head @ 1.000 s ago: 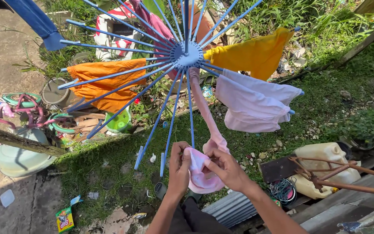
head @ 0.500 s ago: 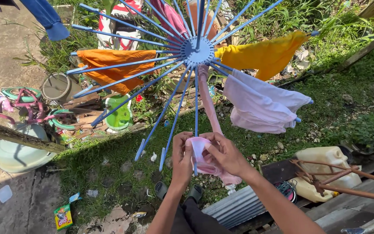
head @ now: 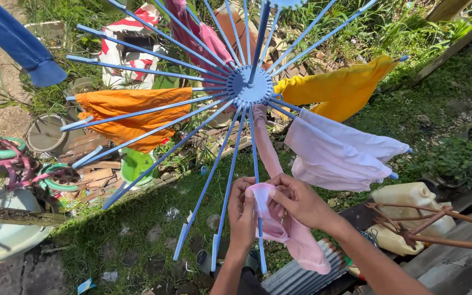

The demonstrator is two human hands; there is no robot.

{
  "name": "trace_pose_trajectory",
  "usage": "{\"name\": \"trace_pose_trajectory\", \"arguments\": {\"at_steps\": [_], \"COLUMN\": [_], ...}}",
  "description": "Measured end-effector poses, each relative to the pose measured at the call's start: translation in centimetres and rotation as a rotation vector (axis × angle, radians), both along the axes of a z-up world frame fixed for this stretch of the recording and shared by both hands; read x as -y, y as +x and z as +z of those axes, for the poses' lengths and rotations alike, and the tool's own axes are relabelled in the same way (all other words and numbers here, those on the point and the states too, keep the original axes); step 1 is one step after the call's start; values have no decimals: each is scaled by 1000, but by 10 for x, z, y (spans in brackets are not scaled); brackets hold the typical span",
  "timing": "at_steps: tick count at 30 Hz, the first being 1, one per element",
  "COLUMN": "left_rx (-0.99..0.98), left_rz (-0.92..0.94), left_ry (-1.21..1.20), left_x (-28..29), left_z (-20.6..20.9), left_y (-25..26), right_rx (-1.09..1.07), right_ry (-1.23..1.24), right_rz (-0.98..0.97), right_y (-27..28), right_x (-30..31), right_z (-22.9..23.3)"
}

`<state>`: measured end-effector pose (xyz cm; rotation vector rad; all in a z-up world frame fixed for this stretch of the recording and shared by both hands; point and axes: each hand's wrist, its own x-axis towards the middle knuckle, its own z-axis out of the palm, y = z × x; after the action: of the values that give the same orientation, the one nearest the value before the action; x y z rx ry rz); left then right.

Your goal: Hanging wet laundry on a circular drying rack in a backyard

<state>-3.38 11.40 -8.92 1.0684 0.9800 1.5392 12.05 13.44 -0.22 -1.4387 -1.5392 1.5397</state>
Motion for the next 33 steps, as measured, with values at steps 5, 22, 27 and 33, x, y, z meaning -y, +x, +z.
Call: {"name": "trace_pose_trajectory", "arguments": {"at_steps": [5, 22, 27, 33], "left_rx": [117, 88, 26, -69], "left_rz": [-54, -86, -69, -147], "left_ry": [-56, -223, -202, -315], "left_x": [-20, -32, -28, -6], "left_z": [-20, -26, -54, -27], "left_y": [0, -7, -10, -26], "right_rx": [70, 292, 260, 327], "right_ry": [11, 182, 183, 247], "right_rz": [-19, -97, -134, -155], "right_y": [-9, -23, -20, -28], "right_x": [-8, -22, -23, -17], "right_z": [1, -14, -34, -37]}}
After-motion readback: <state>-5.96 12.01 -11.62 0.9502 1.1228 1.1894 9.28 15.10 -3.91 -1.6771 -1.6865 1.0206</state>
